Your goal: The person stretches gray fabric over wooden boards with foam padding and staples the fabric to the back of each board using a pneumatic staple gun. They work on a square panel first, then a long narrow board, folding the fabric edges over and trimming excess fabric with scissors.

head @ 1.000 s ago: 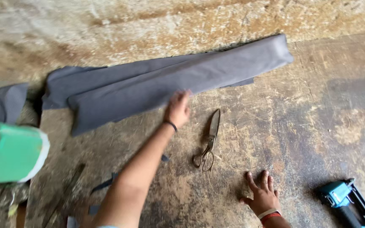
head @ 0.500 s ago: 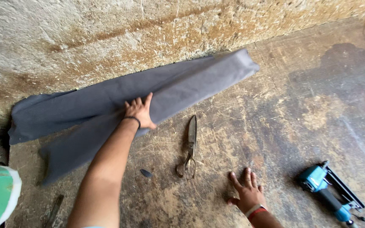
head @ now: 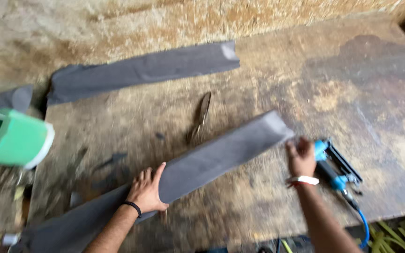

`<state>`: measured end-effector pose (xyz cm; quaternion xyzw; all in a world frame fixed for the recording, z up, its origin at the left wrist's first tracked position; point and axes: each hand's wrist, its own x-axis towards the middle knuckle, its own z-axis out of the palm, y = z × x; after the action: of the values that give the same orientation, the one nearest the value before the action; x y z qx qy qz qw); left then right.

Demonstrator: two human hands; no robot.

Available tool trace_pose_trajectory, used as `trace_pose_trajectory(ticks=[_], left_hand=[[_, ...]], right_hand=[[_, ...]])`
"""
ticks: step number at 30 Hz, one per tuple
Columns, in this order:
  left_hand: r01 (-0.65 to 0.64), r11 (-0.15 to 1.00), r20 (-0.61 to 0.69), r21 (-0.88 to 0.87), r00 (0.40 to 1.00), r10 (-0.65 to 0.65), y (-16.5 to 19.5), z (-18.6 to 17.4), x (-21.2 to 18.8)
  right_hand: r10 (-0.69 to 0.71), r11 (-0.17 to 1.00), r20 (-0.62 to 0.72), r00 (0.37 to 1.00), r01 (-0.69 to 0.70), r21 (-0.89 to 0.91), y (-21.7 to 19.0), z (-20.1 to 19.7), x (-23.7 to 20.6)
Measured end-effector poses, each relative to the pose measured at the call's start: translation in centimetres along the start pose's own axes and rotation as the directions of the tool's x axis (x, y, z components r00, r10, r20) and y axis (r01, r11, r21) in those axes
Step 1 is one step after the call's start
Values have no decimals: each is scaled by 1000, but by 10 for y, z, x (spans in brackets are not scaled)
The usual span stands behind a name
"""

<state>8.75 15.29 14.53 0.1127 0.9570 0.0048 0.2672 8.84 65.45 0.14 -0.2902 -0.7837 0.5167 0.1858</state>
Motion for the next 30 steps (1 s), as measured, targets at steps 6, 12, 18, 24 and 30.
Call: trace_pose_trajectory(ticks=[6, 12, 18, 24, 30], left_hand=[[-75, 994, -66, 83, 995, 81, 87, 87, -132], [-119, 989, -47, 86, 991, 123, 145, 156, -223], [-81, 988, 58, -132, 994, 90, 177, 210, -266], [-154, 940, 3, -306, 987, 163, 203, 287, -232], [-114, 763, 8, -636, 988, 154, 240, 338, -194]], right_hand=[[180, 924, 444, 878, 4, -382, 33, -106, 7], [521, 833, 626, 580, -506, -225, 54, -241, -71], [332, 878, 782, 527, -477, -52, -17, -328, -129], [299, 944, 661, 688, -312, -102, -106, -355, -198], [259, 961, 559, 788, -155, -228, -141, -306, -281]])
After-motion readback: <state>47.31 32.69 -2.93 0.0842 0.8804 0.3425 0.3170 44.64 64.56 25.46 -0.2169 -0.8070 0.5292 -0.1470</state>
